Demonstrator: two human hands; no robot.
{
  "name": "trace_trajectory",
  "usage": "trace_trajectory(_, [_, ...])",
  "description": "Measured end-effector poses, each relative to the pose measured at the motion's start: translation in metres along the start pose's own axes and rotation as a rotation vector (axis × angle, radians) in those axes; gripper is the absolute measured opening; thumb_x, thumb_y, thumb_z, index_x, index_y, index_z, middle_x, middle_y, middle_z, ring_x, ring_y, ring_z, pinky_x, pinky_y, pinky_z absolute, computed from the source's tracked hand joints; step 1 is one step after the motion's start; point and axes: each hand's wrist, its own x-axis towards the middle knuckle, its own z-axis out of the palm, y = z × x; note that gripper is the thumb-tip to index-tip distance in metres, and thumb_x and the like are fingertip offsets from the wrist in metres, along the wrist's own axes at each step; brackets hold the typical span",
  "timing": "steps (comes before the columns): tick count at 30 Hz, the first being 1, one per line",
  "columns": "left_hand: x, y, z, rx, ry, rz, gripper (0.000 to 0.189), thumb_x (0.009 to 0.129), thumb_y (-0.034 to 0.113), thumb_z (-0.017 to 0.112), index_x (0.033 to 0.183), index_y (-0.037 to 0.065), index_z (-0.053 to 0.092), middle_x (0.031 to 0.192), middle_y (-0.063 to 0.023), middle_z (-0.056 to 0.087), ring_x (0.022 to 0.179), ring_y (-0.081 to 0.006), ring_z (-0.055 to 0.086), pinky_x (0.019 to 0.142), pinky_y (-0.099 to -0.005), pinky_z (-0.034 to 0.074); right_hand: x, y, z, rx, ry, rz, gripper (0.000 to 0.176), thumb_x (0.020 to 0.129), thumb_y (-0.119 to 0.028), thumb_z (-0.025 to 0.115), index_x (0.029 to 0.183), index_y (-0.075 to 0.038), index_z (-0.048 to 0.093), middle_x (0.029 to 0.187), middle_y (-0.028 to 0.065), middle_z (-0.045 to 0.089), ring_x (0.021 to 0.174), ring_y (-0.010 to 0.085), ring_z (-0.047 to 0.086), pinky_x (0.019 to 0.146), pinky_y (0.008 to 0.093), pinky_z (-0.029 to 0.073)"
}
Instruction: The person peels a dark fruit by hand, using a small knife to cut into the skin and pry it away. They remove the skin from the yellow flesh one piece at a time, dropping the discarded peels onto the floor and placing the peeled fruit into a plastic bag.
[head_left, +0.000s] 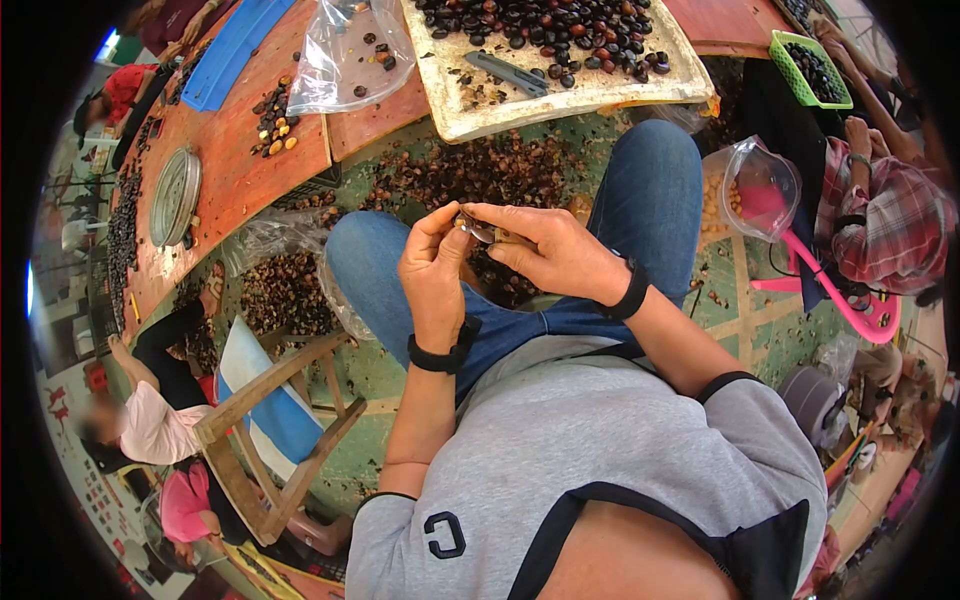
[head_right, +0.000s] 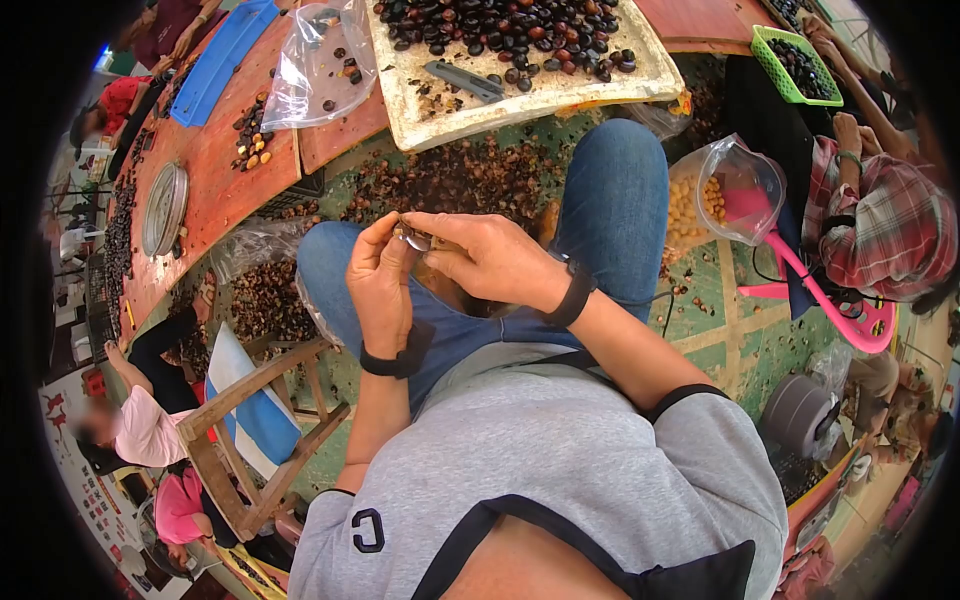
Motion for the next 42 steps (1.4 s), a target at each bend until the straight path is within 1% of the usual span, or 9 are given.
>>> trace_trajectory(7, [-0.001,0.003,0.001,0.012,-0.014,-0.009,0.026,0.093,0.005,0.060,0.118,-0.001,0.058,0.107,-0.0068,0.063,0.095,-0.0136,0.063,0.084,-0.0262,0.054,0.001,0.002,-0.006,0.008,-0.039,0.026,0.043,0.086,-0.012,0.061,0.129,-0.006,0.056,0.104,0.0165,0.067,0.090,0.0295,0.067,0.076,0.0365,0.053])
trace_trajectory(11, [-0.001,0.004,0.005,0.031,0.034,0.016,0.028,0.091,0.009,0.064,0.117,-0.001,0.060,0.098,-0.0060,0.065,0.085,-0.0125,0.064,0.076,-0.0227,0.053,-0.001,0.004,-0.003,0.150,-0.006,0.031,0.044,0.087,-0.011,0.061,0.130,-0.006,0.055,0.102,0.0155,0.068,0.088,0.0249,0.068,0.075,0.0341,0.053])
trace_trajectory(13, [-0.001,0.004,0.004,0.047,0.044,0.019,0.029,0.091,0.009,0.064,0.118,-0.001,0.060,0.098,-0.0059,0.065,0.085,-0.0125,0.064,0.076,-0.0226,0.053,-0.001,-0.005,-0.009,0.223,-0.106,0.210,0.044,0.087,-0.012,0.061,0.131,-0.005,0.055,0.099,0.0146,0.069,0.087,0.0216,0.068,0.075,0.0325,0.052])
trace_trajectory(17, [-0.001,0.004,0.004,-0.052,0.043,-0.020,0.030,0.091,0.010,0.064,0.118,-0.001,0.059,0.098,-0.0060,0.065,0.085,-0.0122,0.064,0.077,-0.0236,0.054,-0.001,0.001,-0.008,0.243,-0.117,0.209,0.044,0.087,-0.013,0.062,0.130,-0.005,0.055,0.097,0.0145,0.069,0.087,0.0214,0.068,0.076,0.0316,0.052])
trace_trajectory(22, [-0.003,0.001,0.003,-0.136,0.016,-0.056,0.031,0.091,0.010,0.064,0.119,-0.001,0.059,0.099,-0.0065,0.065,0.086,-0.0125,0.065,0.079,-0.0249,0.055,-0.001,0.013,-0.001,0.207,0.010,0.019,0.041,0.088,-0.013,0.060,0.128,-0.006,0.057,0.099,0.0154,0.069,0.087,0.0216,0.068,0.076,0.0326,0.052])
trace_trajectory(30, [-0.004,0.006,0.006,0.114,-0.009,0.017,0.028,0.093,0.007,0.061,0.119,-0.002,0.059,0.106,-0.0075,0.064,0.092,-0.0144,0.063,0.084,-0.0278,0.054,-0.001,0.002,-0.009,0.147,-0.063,0.097,0.041,0.088,-0.013,0.061,0.127,-0.005,0.057,0.106,0.0177,0.068,0.095,0.0266,0.068,0.079,0.0343,0.053])
trace_trajectory(38, [-0.004,0.005,0.005,0.094,-0.019,0.036,0.029,0.092,0.007,0.061,0.119,-0.003,0.059,0.108,-0.0091,0.064,0.094,-0.0151,0.063,0.084,-0.0283,0.054,-0.001,0.000,-0.012,0.091,-0.095,0.116,0.042,0.087,-0.012,0.062,0.128,-0.005,0.057,0.110,0.0188,0.067,0.098,0.0287,0.067,0.080,0.0356,0.053])
trace_trajectory(40, [-0.004,0.005,0.005,0.061,-0.029,0.032,0.029,0.093,0.007,0.061,0.120,-0.003,0.058,0.108,-0.0092,0.064,0.094,-0.0151,0.063,0.084,-0.0280,0.054,0.000,0.012,-0.007,0.132,-0.019,-0.034,0.042,0.086,-0.011,0.062,0.128,-0.005,0.056,0.112,0.0193,0.066,0.099,0.0289,0.067,0.081,0.0358,0.053])
trace_trajectory(42, [-0.005,0.006,0.006,0.057,-0.039,0.040,0.029,0.093,0.007,0.060,0.120,-0.003,0.058,0.108,-0.0092,0.064,0.093,-0.0153,0.063,0.084,-0.0278,0.054,-0.001,0.016,-0.006,0.126,-0.016,-0.044,0.043,0.086,-0.011,0.062,0.128,-0.005,0.056,0.107,0.0185,0.067,0.095,0.0274,0.068,0.078,0.0351,0.053])
